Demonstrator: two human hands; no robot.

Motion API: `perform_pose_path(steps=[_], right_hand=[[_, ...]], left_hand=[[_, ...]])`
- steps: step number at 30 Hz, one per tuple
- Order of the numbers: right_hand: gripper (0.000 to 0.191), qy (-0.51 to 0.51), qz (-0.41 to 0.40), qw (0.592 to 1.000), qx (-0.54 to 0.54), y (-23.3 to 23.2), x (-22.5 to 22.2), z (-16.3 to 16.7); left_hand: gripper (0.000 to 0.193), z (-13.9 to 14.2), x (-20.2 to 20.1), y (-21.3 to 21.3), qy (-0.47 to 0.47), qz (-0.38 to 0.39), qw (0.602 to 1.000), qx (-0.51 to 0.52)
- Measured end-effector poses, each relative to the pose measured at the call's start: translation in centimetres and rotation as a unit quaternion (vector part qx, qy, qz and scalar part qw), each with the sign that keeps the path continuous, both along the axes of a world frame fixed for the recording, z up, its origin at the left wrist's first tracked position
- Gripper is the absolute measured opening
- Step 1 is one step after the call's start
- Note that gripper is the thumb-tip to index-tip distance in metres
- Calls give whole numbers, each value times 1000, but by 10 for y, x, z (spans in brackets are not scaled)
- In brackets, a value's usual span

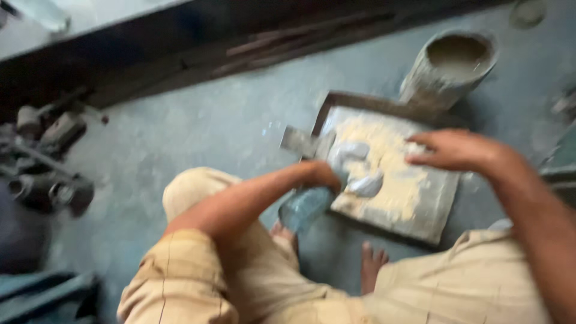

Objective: The person sits on the floor and mixes a grey paste with a yellow powder on a metal tray using a scraper and their hands. They add liquid from a bucket and a plastic bottle to adjust the consistency, repeatedly folding and pressing the mixture.

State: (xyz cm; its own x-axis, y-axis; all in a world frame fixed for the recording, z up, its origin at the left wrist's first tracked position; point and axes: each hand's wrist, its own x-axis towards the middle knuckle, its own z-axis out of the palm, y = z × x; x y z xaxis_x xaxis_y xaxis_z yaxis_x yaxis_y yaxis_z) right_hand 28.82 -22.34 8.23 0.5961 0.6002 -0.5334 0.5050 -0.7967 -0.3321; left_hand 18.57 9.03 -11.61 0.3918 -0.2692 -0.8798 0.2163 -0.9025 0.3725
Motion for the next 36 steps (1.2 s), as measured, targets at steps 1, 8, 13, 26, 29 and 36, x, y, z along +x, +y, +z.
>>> perform_pose_path(steps=[1,8,13,26,29,36], right_hand=[[73,-2,8,1000,-1,-1,3,1],[71,16,-5,1000,-3,14,5,30],[73,79,-52,996,-4,16,-10,33],[71,44,-32,998,-31,22,-15,45],[71,46,-39,998,-36,20,-15,43],[71,6,1,1000,-8,12,-7,27]], left_hand=[[40,-1,8,1,-27,-139,989,-39],[49,51,10,-3,-59,35,997,-22],[48,71,-16,-12,2,135,991,-2],[44,60,-4,-15,43,192,980,-14],[45,43,0,-14,78,187,979,-3],[48,1,10,5,-278,-403,865,-108]])
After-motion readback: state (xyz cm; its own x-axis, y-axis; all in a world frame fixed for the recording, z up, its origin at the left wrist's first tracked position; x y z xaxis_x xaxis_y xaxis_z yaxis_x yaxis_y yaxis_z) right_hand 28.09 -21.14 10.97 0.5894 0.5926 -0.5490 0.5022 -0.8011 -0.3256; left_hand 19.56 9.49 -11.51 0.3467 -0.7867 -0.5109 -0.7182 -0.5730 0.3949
